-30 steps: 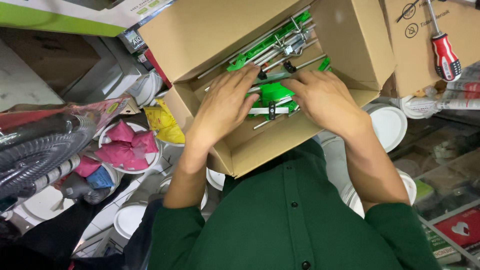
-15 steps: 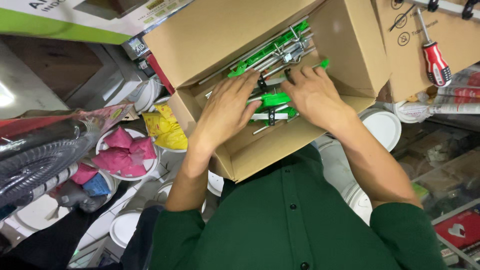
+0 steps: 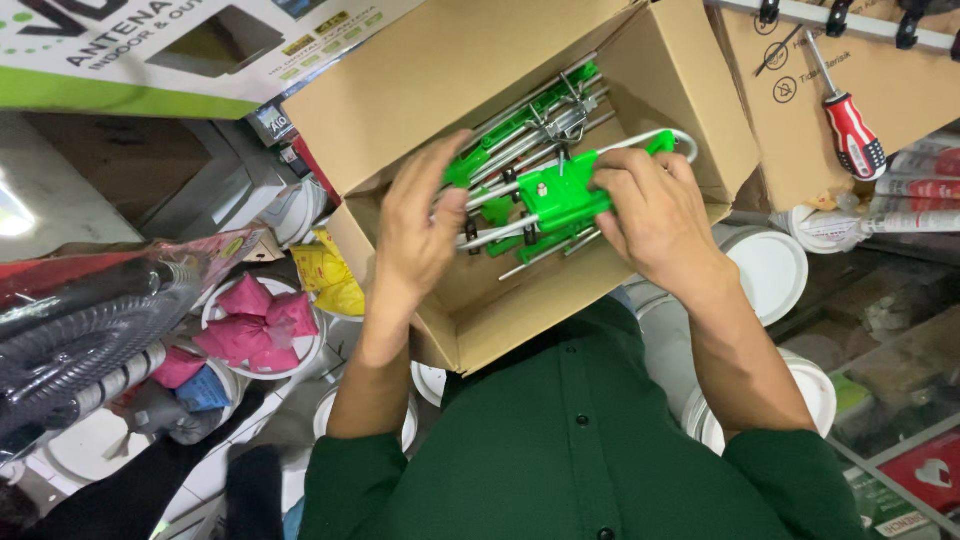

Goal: The person attaches black plastic clips to a white rail using a screwdriver and then fits a green antenna component with a metal loop onto the rail.

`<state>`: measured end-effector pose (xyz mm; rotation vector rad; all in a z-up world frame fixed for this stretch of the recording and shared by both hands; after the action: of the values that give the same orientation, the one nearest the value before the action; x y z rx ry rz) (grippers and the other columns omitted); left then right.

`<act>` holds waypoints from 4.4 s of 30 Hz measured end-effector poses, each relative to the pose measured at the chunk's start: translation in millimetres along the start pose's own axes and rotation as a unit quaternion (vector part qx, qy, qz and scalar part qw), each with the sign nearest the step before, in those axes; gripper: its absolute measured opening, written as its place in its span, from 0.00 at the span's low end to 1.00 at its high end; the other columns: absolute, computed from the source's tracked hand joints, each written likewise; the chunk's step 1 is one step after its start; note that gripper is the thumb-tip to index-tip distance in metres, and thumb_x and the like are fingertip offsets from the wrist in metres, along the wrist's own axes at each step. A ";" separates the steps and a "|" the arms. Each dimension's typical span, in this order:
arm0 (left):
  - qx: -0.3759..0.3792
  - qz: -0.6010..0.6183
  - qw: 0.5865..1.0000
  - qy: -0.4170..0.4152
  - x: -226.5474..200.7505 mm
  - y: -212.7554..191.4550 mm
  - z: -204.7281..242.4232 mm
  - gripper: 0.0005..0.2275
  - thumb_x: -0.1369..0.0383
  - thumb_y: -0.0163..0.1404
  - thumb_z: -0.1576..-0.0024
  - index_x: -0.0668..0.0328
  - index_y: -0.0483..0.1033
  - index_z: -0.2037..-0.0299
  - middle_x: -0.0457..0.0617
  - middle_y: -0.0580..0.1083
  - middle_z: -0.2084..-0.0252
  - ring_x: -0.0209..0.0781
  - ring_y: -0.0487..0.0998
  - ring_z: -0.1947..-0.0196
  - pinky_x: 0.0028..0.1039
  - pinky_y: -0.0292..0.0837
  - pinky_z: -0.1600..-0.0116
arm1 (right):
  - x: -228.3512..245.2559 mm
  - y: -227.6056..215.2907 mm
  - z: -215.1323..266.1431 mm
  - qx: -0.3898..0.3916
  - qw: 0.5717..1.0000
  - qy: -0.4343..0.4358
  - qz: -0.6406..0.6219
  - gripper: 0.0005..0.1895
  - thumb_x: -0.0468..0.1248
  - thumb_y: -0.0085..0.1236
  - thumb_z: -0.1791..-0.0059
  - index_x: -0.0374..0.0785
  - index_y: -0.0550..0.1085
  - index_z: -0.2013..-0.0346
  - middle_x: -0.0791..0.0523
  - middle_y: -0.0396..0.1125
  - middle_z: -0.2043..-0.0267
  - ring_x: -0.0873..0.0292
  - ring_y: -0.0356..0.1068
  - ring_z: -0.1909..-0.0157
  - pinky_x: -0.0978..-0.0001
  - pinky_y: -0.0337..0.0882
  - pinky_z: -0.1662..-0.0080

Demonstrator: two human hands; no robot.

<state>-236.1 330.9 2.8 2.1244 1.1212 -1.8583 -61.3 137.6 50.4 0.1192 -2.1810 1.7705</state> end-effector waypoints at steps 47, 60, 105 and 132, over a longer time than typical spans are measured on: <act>0.078 0.298 0.927 -0.215 20.0 -18.6 1.3 0.19 0.69 0.56 0.39 0.70 0.72 0.40 0.46 0.76 0.50 0.31 0.76 0.53 0.22 0.74 0.47 | -59.9 45.0 6.9 0.179 0.977 0.100 -0.052 0.22 0.27 0.51 0.56 0.37 0.77 0.47 0.40 0.72 0.56 0.36 0.73 0.59 0.47 0.73 0.58; 0.070 0.307 0.931 -0.183 22.5 -7.4 -4.4 0.17 0.69 0.55 0.37 0.72 0.73 0.40 0.47 0.77 0.49 0.32 0.77 0.50 0.22 0.73 0.42 | -49.0 75.0 2.0 0.341 0.939 0.033 0.011 0.13 0.36 0.48 0.51 0.40 0.78 0.56 0.46 0.74 0.64 0.40 0.76 0.62 0.46 0.75 0.61; 0.083 0.336 0.919 -0.191 34.8 -3.8 -3.3 0.20 0.66 0.55 0.37 0.71 0.71 0.38 0.48 0.77 0.49 0.33 0.77 0.50 0.24 0.74 0.44 | -76.3 87.0 14.3 0.419 0.902 0.103 0.009 0.17 0.37 0.47 0.51 0.44 0.78 0.51 0.44 0.75 0.61 0.39 0.75 0.57 0.47 0.73 0.53; 0.074 0.365 0.906 -0.200 37.2 -4.7 -4.7 0.18 0.69 0.55 0.36 0.71 0.71 0.39 0.48 0.77 0.51 0.33 0.78 0.53 0.24 0.76 0.47 | -71.3 82.1 -28.3 0.264 0.961 0.026 -0.084 0.20 0.28 0.51 0.56 0.39 0.77 0.50 0.45 0.69 0.52 0.39 0.71 0.50 0.50 0.71 0.50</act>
<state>-235.7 353.6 -27.5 1.7307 0.0639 -1.8695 -10.5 173.4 -43.2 0.3637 -1.5592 2.1755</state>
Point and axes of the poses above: each hand's wrist, its own z-axis away from the middle knuckle, its own y-axis out of the palm, x = y × z, the point moved 3 cm from there along -z, towards the middle knuckle
